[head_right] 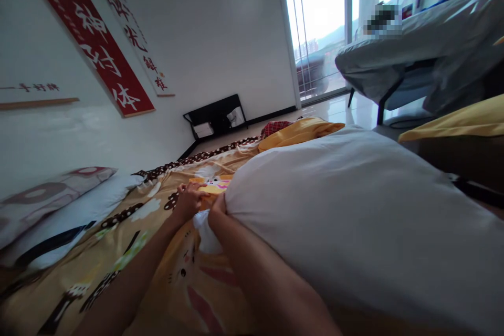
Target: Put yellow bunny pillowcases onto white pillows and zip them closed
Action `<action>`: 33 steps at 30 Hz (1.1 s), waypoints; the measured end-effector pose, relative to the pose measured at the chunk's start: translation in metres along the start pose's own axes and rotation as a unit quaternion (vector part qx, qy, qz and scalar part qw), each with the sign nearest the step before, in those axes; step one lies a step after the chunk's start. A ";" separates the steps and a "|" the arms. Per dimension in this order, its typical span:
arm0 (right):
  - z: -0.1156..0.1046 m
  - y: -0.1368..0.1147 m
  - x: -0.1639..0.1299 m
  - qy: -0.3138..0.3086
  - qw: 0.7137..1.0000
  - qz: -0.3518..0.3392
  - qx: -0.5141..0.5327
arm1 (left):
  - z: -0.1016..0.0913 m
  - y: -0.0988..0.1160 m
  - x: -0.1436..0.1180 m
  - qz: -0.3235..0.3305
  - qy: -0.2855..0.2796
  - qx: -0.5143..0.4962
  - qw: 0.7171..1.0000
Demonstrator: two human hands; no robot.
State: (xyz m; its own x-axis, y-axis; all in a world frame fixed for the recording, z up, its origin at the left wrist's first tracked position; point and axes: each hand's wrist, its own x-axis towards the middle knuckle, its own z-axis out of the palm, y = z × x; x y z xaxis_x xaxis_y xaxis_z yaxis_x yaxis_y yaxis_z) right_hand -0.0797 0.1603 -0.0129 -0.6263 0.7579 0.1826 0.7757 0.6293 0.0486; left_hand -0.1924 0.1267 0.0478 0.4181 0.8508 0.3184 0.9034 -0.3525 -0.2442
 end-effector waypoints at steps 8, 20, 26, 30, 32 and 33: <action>-0.023 0.034 0.005 -0.050 0.980 0.190 -0.023 | 0.000 0.020 -0.050 -0.081 -0.031 -0.029 0.996; -0.048 -0.040 -0.094 0.130 0.988 0.014 -0.087 | -0.050 0.039 -0.048 -0.153 0.039 -0.125 0.979; -0.065 -0.018 -0.121 0.021 0.995 -0.093 0.022 | -0.048 0.048 -0.045 -0.123 0.070 -0.209 0.968; -0.071 -0.004 -0.081 0.000 0.996 -0.075 0.058 | -0.055 0.057 -0.037 -0.128 0.148 -0.276 0.941; -0.071 -0.008 -0.069 0.006 0.995 -0.065 0.070 | -0.055 0.059 -0.034 -0.138 0.171 -0.286 0.933; -0.071 -0.011 -0.068 0.001 0.994 -0.072 0.078 | -0.053 0.059 -0.034 -0.137 0.174 -0.285 0.933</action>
State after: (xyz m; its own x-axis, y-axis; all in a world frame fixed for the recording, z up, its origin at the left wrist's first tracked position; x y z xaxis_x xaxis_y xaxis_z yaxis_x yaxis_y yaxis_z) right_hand -0.0402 0.0892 0.0440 -0.7290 0.6584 0.1871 0.6571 0.7498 -0.0781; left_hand -0.1482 0.0560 0.0706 0.0797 0.7959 0.6001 0.8438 -0.3744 0.3845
